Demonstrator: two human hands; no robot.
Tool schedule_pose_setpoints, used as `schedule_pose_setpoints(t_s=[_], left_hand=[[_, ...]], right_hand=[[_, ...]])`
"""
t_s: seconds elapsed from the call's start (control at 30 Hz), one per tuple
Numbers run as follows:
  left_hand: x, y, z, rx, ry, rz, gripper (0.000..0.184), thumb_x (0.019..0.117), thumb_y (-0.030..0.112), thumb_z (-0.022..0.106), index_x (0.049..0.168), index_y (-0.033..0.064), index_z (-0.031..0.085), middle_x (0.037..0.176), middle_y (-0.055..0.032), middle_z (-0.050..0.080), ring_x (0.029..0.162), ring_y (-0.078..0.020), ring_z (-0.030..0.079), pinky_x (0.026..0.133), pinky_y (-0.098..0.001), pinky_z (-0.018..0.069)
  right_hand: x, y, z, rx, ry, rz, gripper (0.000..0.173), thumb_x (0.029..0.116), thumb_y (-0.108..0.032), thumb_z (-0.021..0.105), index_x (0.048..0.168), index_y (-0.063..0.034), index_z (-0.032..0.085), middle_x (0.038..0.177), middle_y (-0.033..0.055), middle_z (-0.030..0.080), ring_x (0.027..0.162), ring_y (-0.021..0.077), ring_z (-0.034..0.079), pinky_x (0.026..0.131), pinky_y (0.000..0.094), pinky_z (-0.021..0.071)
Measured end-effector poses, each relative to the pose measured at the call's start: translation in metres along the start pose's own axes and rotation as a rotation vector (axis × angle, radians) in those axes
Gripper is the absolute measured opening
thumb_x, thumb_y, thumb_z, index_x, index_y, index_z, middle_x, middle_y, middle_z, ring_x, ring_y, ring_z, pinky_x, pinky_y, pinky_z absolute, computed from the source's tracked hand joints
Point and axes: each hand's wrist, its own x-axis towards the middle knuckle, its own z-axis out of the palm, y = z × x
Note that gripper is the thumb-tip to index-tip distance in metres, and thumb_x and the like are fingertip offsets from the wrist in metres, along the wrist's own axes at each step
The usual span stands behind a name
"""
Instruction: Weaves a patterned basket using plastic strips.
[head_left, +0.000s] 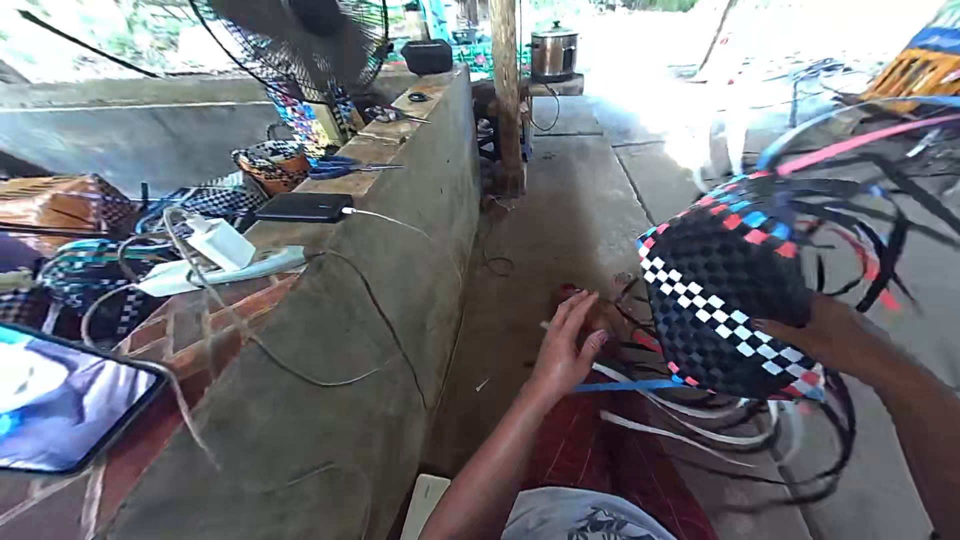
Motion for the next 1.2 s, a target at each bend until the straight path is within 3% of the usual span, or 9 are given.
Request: schedule_pose_setpoints(t_s=[0.23,0.37,0.43,0.53,0.67,0.83,1.0,1.1,1.2], left_hand=[[-0.002,-0.022,0.005,0.167,-0.066,0.148,0.058,0.0954,0.028,0.07,0.148,0.0063,0.055,0.161,-0.0198,0.041,0.15,-0.0376,0.037,0.12,-0.0607,0.0326],[-0.017,-0.051,0.014,0.083,-0.381,0.126,0.051,0.0953,0.025,0.073,0.142,0.0067,0.062,0.153,-0.0128,0.053,0.146,-0.0268,0.046,0.12,-0.0499,0.0381],[-0.03,-0.071,0.026,-0.012,-0.455,0.041,0.046,0.0955,0.019,0.072,0.138,0.0049,0.064,0.148,-0.0138,0.057,0.139,-0.0252,0.053,0.115,-0.0462,0.0452],[-0.036,-0.089,0.038,-0.051,-0.38,-0.054,0.047,0.0932,0.013,0.075,0.138,0.0044,0.063,0.144,-0.0146,0.059,0.135,-0.0251,0.056,0.113,-0.0455,0.0474],[-0.024,-0.1,0.047,-0.071,-0.357,-0.079,0.038,0.0975,0.015,0.07,0.134,0.0054,0.066,0.137,-0.0137,0.063,0.127,-0.0238,0.061,0.108,-0.0443,0.05],[-0.024,-0.106,0.058,-0.073,-0.297,-0.089,0.025,0.0985,0.011,0.068,0.122,0.0033,0.072,0.125,-0.0128,0.069,0.118,-0.0216,0.065,0.105,-0.0421,0.0511],[-0.032,-0.11,0.061,-0.086,-0.205,-0.101,0.017,0.0983,0.007,0.067,0.113,0.0018,0.074,0.118,-0.0122,0.071,0.112,-0.0192,0.067,0.101,-0.0392,0.0531],[-0.036,-0.11,0.067,-0.051,-0.155,-0.075,0.01,0.0967,0.003,0.067,0.101,-0.0004,0.076,0.104,-0.0118,0.073,0.099,-0.0174,0.069,0.094,-0.0373,0.055],[-0.037,-0.107,0.071,-0.006,-0.158,-0.087,0.01,0.0973,0.004,0.066,0.098,-0.0008,0.076,0.101,-0.0123,0.073,0.097,-0.02,0.069,0.094,-0.0422,0.0542]], right_hand=[[0.013,-0.029,0.056,-0.3,-0.611,-0.248,0.068,0.0912,-0.02,0.079,0.148,0.0009,0.048,0.135,0.0318,0.059,0.128,0.0503,0.055,0.109,0.0668,0.0382],[0.007,-0.022,0.106,-0.246,-0.812,-0.25,0.07,0.093,-0.017,0.077,0.154,-0.0056,0.044,0.142,0.0294,0.055,0.134,0.0478,0.051,0.112,0.0646,0.0356],[0.006,-0.002,0.127,-0.162,-0.746,-0.253,0.073,0.0887,-0.018,0.082,0.153,-0.009,0.047,0.143,0.0263,0.056,0.133,0.0462,0.052,0.111,0.0656,0.0374],[0.005,0.015,0.144,-0.083,-0.581,-0.298,0.078,0.0847,-0.028,0.085,0.153,-0.0168,0.048,0.15,0.0219,0.051,0.139,0.0465,0.045,0.109,0.0718,0.0339],[-0.014,-0.006,0.172,0.182,-0.239,-0.453,0.044,0.0921,-0.018,0.076,0.133,-0.0064,0.067,0.139,0.0199,0.061,0.13,0.0389,0.056,0.11,0.0603,0.0427],[-0.029,-0.027,0.217,0.266,0.072,-0.376,0.021,0.0927,-0.007,0.072,0.113,-0.0014,0.075,0.116,0.0204,0.07,0.112,0.0387,0.066,0.102,0.0563,0.0501],[-0.023,-0.033,0.225,0.298,0.063,-0.31,0.016,0.0916,-0.007,0.074,0.106,-0.0013,0.076,0.109,0.0208,0.071,0.107,0.0396,0.066,0.097,0.0571,0.0508],[-0.023,-0.034,0.226,0.223,0.076,-0.34,0.01,0.0933,-0.008,0.071,0.098,-0.0015,0.076,0.104,0.0189,0.074,0.104,0.0387,0.069,0.094,0.0573,0.052],[-0.023,-0.033,0.227,0.179,0.06,-0.328,0.01,0.0954,-0.008,0.068,0.096,-0.0002,0.075,0.101,0.0189,0.075,0.102,0.0388,0.071,0.094,0.0582,0.0514]])
